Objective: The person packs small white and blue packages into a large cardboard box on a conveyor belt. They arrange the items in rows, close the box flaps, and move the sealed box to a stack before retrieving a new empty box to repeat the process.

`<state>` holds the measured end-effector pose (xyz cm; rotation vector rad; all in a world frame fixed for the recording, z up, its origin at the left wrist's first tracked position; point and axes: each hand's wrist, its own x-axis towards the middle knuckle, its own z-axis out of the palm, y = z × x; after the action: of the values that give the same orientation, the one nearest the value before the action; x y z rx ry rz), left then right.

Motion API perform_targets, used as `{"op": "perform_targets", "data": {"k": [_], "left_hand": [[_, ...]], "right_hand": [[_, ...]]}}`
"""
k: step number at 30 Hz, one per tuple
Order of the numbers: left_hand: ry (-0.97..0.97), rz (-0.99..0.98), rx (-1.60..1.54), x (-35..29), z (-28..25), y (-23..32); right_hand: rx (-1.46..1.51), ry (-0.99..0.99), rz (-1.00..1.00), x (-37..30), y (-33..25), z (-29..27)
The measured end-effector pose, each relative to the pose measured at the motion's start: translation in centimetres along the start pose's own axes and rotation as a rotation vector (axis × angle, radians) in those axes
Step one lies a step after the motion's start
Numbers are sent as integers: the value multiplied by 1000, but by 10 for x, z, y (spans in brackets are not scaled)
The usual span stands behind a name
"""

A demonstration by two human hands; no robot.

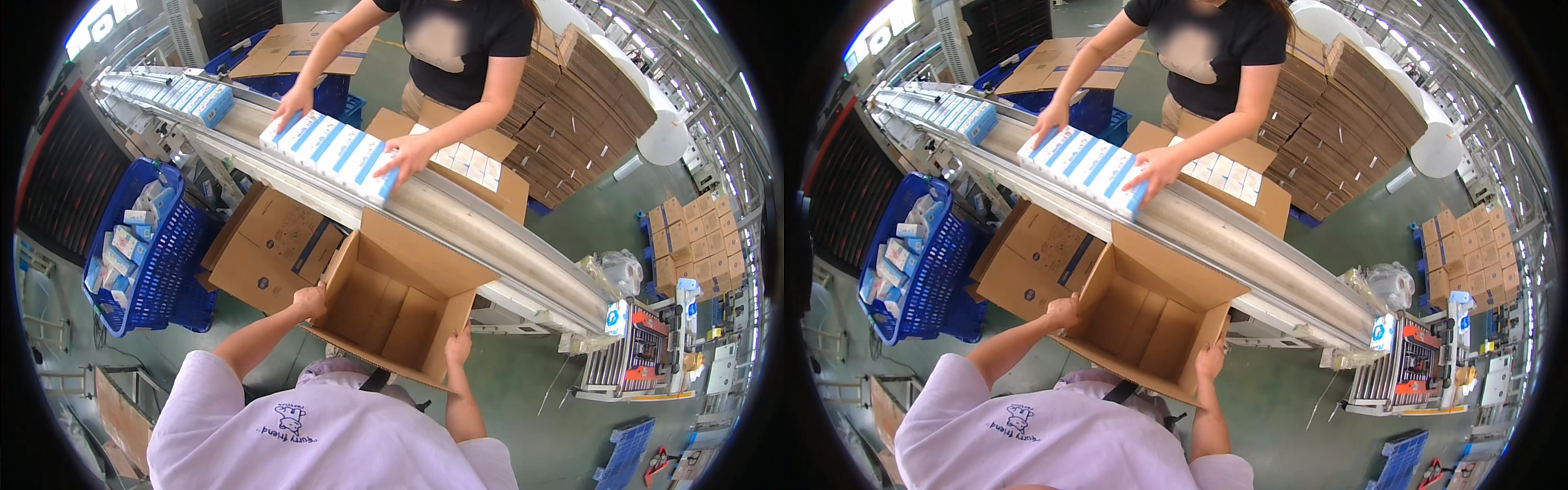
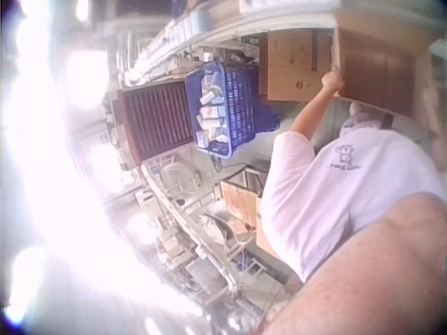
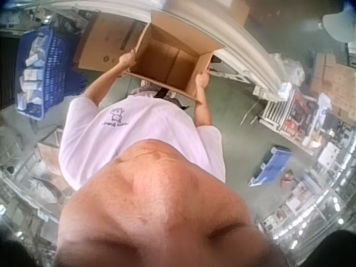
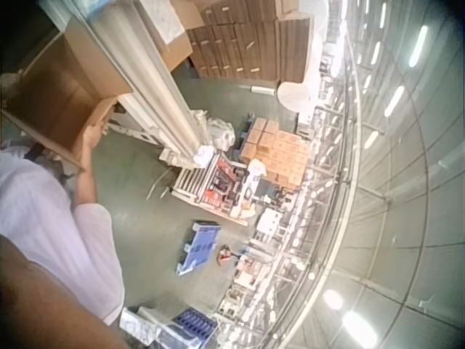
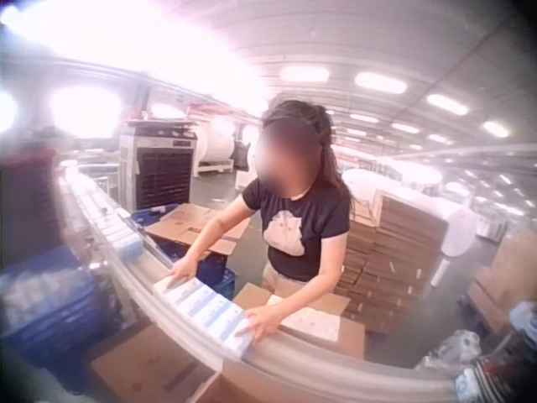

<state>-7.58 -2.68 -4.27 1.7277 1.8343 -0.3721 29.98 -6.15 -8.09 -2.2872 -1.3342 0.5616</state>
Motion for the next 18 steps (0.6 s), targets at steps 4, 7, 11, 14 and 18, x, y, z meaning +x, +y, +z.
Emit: {"op": "perform_targets", "data": {"k": [4,7,11,14,18], "left_hand": [[-8,8,2,1,0,-1],[8,6,-11,-2,1,-1],[36,5,-24,3,10,-8],[11,-4,-19,0,2,-3],[6,4,-11,-1,1,-1]], "right_hand": [[12,-18,28,0,-1,-1],[16,-15,29,-3,1,-1],[53,7,-35,-2,6,4],[48,-3,-14,-2,1,1],[7,2,26,-3,2,0]]}}
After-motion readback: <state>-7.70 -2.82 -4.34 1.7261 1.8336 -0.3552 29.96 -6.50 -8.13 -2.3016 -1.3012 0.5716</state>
